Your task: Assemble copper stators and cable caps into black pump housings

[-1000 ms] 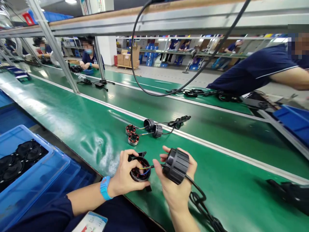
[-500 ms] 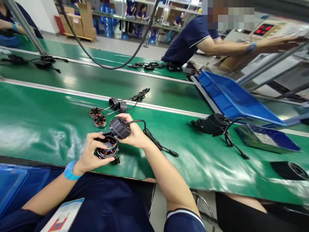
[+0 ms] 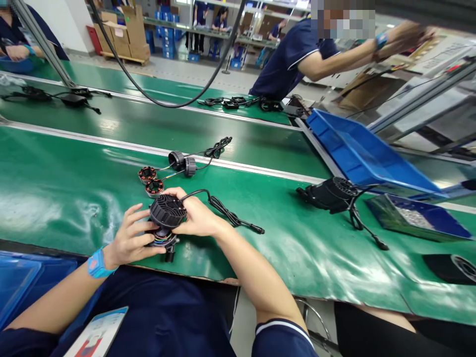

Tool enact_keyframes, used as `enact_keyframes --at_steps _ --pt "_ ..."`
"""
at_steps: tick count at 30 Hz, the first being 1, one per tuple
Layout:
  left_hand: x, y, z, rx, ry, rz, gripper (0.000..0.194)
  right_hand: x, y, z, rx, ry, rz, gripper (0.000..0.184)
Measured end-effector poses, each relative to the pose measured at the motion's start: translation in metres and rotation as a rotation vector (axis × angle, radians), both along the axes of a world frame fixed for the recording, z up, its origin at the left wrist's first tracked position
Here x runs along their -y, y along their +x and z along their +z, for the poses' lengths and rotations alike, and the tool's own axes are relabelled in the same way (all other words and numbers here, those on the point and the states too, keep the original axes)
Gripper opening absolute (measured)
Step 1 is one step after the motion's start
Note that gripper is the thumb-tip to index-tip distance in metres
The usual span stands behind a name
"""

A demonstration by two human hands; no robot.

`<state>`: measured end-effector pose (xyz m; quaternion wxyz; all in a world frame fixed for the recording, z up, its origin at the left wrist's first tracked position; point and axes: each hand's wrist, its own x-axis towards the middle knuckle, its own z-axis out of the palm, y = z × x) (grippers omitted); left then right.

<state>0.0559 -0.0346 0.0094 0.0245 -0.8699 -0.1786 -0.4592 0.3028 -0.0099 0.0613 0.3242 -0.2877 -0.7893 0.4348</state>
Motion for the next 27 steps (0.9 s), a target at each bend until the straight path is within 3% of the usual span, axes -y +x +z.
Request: enact_keyframes --at_steps 6,15,20,23,27 --pt "-0.001 -0.018 0.020 -0.197 0.181 0.029 0.025 0.014 0.002 -0.001 0.066 0.128 -0.126 0.082" --pt "-0.012 -0.012 0.059 -0.509 0.122 -0.120 0.022 0.023 -0.001 0.001 0.119 0.049 -0.202 0.071" --pt "-0.022 -0.012 0.062 -0.529 0.089 -0.201 0.019 0.021 0.005 0.000 0.126 -0.013 -0.106 0.085" --pt "-0.029 -0.013 0.060 -0.531 0.062 -0.258 0.019 0.015 0.010 0.000 0.092 0.046 -0.025 0.078" --pt "-0.037 -0.025 0.057 -0.454 0.142 -0.256 0.016 0.008 0.012 0.008 0.143 0.109 0.047 0.084"
